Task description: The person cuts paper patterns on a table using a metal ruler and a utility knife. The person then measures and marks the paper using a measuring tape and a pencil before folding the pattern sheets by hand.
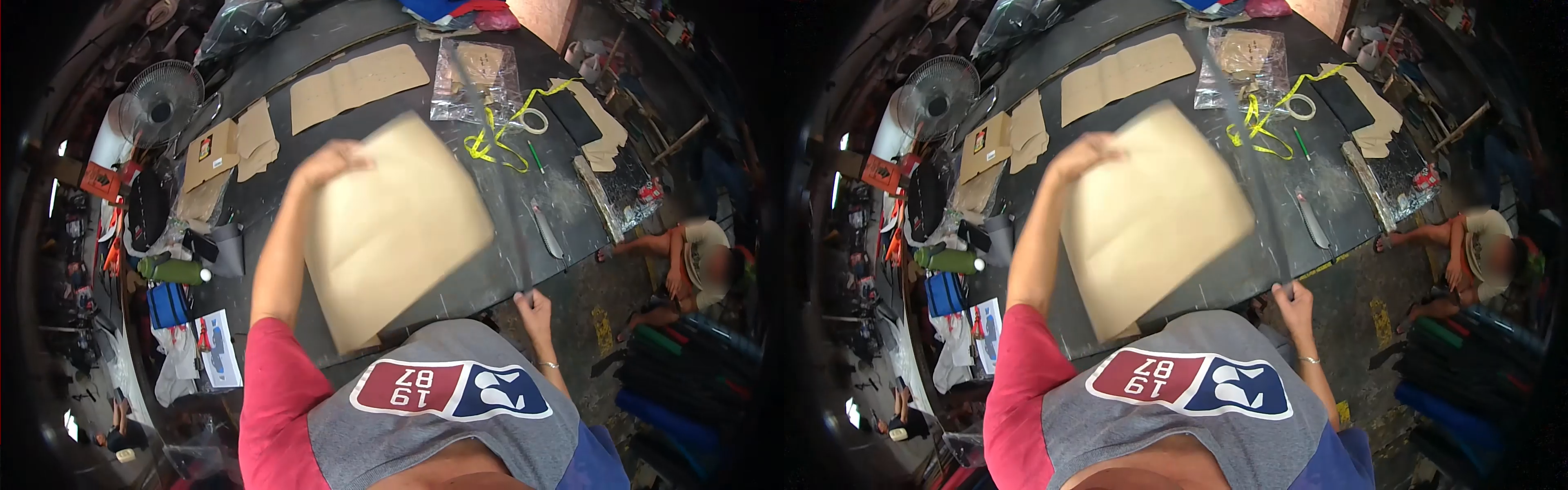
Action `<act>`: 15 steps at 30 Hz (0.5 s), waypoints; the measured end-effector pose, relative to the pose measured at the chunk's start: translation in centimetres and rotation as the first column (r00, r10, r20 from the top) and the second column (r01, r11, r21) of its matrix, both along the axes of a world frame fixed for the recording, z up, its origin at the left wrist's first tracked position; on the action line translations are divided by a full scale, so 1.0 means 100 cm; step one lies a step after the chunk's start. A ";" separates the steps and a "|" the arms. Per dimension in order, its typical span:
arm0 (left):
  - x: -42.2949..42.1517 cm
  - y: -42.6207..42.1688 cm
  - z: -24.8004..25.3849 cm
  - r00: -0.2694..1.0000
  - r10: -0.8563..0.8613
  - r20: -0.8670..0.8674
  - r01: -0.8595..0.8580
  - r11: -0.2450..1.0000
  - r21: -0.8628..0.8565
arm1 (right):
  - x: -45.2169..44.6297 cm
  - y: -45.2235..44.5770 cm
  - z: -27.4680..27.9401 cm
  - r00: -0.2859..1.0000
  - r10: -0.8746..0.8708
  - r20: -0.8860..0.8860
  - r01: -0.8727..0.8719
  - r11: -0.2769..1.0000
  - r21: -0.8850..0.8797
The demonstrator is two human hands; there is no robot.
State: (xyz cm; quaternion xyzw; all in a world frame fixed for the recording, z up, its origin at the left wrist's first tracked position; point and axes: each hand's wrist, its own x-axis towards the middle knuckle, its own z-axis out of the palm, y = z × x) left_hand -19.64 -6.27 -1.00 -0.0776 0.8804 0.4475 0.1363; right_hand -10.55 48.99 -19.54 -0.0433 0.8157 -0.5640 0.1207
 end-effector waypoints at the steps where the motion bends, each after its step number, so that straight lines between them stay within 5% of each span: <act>1: 0.004 -0.011 0.005 0.928 0.343 -0.143 -0.332 0.938 0.096 | -0.006 -0.004 0.017 0.999 -0.022 -0.027 0.020 0.998 -0.054; 3: 0.010 -0.042 0.026 0.820 0.556 -0.135 -0.475 0.793 0.380 | -0.023 -0.002 0.033 0.989 -0.061 -0.132 0.054 0.997 -0.055; 4: 0.024 -0.029 0.043 0.670 0.716 -0.196 -0.625 0.686 0.372 | -0.030 -0.004 0.045 0.981 -0.085 -0.176 0.076 0.995 -0.060; 6: 0.040 -0.080 -0.016 0.603 0.790 -0.114 -0.632 0.559 0.537 | -0.040 -0.004 0.058 0.960 -0.090 -0.267 0.075 0.995 -0.066; 8: 0.072 -0.087 -0.079 0.472 0.857 -0.208 -0.692 0.506 0.515 | -0.040 -0.006 0.071 0.962 -0.079 -0.260 0.073 0.997 -0.033; 11: 0.125 -0.048 -0.145 0.097 0.993 -0.065 -0.723 0.115 0.681 | -0.025 -0.023 0.087 0.974 -0.051 -0.219 0.036 0.997 -0.072; 13: 0.162 -0.010 -0.191 0.099 0.995 -0.009 -0.757 0.081 0.648 | -0.016 -0.031 0.089 0.983 0.053 -0.177 -0.063 0.997 -0.046; 15: 0.191 0.057 -0.176 0.099 0.989 0.111 -0.760 0.003 0.650 | -0.007 -0.048 0.094 0.983 0.123 -0.139 -0.131 0.990 -0.053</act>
